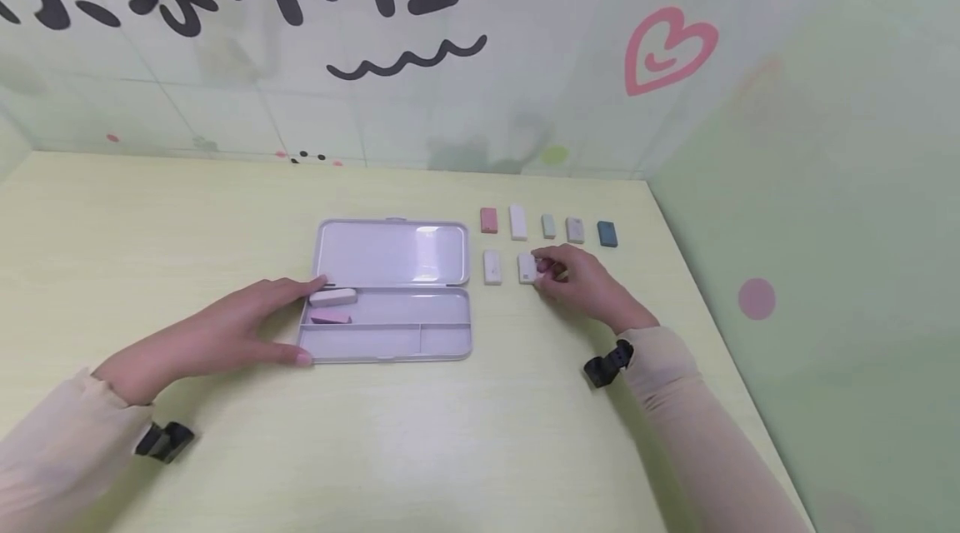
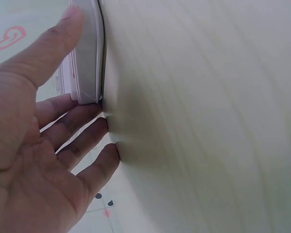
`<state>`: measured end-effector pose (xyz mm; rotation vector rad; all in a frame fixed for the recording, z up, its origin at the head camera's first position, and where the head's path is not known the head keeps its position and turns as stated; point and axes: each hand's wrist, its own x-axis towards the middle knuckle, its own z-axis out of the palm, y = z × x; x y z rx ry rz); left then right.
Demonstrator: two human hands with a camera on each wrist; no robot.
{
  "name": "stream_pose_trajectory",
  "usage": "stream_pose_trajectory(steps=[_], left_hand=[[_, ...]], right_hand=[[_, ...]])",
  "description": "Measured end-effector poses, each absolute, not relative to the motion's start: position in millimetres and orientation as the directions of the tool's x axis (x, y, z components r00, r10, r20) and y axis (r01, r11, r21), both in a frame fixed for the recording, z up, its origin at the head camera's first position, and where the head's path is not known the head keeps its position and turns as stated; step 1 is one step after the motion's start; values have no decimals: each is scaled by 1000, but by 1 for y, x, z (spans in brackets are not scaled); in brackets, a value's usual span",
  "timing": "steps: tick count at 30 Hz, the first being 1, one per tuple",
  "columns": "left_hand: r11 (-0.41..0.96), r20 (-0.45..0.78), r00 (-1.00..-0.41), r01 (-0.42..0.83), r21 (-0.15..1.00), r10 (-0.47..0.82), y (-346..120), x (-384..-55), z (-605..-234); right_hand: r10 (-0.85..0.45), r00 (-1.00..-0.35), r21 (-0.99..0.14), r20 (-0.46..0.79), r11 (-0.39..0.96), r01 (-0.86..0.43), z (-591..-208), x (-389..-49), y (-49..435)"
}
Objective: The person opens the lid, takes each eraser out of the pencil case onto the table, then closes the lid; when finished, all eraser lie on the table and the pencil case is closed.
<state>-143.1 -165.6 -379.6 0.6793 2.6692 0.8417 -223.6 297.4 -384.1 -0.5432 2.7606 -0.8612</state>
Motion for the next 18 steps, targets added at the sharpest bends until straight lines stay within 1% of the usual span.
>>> stream_pose_trajectory(steps=[18], left_hand=[[723,-108,-859,346,599,501,-166,-144,-381]], right_hand=[[-427,-900,-585,-84,752,-302,-384,-226,294]])
